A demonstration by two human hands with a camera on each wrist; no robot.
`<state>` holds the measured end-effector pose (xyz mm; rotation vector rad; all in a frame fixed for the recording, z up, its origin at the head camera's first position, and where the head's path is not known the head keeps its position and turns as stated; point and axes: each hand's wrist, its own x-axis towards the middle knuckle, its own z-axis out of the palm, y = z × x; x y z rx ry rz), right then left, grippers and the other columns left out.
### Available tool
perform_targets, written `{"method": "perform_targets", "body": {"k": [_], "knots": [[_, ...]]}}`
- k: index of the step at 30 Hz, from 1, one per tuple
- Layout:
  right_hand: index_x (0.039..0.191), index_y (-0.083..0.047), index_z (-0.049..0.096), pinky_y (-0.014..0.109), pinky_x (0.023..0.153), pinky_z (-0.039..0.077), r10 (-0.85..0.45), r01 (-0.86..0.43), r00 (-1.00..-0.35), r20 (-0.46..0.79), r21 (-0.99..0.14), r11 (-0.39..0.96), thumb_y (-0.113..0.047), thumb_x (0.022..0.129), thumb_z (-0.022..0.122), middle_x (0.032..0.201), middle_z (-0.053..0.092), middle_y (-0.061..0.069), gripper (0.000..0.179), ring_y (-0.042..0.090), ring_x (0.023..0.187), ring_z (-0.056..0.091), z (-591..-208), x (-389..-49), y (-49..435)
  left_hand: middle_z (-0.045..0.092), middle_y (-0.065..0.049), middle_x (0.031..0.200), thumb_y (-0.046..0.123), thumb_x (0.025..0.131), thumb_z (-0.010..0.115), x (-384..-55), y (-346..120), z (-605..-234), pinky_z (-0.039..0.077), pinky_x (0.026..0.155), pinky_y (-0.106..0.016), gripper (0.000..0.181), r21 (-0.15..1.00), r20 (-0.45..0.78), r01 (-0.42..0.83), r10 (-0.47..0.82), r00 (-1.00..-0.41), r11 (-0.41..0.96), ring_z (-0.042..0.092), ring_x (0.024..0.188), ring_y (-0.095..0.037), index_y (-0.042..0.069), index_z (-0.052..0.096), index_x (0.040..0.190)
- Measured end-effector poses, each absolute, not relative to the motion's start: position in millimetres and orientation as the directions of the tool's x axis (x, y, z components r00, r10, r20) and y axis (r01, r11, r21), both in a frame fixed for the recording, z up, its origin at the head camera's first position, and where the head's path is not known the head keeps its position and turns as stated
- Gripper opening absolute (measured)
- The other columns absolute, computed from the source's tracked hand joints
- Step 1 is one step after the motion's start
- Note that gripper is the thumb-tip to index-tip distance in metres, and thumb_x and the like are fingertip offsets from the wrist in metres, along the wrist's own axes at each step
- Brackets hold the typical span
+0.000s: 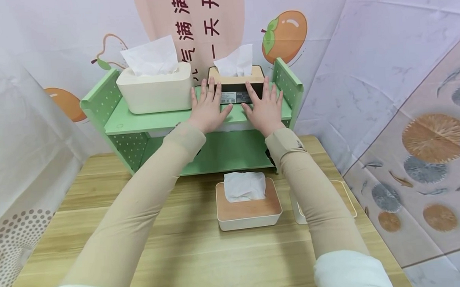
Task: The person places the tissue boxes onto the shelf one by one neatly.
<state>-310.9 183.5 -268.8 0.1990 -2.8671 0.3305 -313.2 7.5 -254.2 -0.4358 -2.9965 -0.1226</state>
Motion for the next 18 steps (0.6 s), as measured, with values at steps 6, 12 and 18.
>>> {"method": "perform_targets", "body": {"k": [6,12,18], "knots": [[0.153,-0.03,0.006,0.058,0.114,-0.004,-0.107,-0.169,-0.96,0.259,-0.232,0.958,-0.046,0.1,0.038,0.156,-0.015,0.022,0.064,0.045,0.144,-0.002,-268,-311,184,-0.023,-0.007,0.156,0.057,0.099,0.02,-312,4,-253,-0.016,0.113,-0.052,0.074,0.087,0.138,0.297,0.284,-0.949,0.951,-0.028,0.141,-0.025,0.015,-0.01,0.152],[0.153,-0.022,0.015,0.058,0.115,-0.002,-0.12,-0.218,-0.941,0.316,-0.296,0.93,-0.044,0.099,0.04,0.156,-0.01,0.024,0.063,0.043,0.144,0.0,-270,-309,185,-0.005,-0.012,0.16,0.053,0.1,0.025,-309,0,-249,-0.009,0.117,-0.049,0.07,0.093,0.222,0.335,0.308,-0.925,0.938,-0.02,0.144,-0.029,0.013,0.005,0.154],[0.143,-0.007,0.039,0.054,0.116,0.009,-0.149,-0.383,-0.832,0.534,-0.358,0.851,-0.03,0.097,0.052,0.152,0.02,0.025,0.053,0.042,0.14,0.019,-277,-297,188,0.019,-0.02,0.156,0.044,0.1,0.036,-289,-3,-251,0.009,0.119,-0.043,0.062,0.147,0.33,0.456,0.391,-0.859,0.878,0.008,0.146,-0.036,0.007,0.026,0.149]]}}
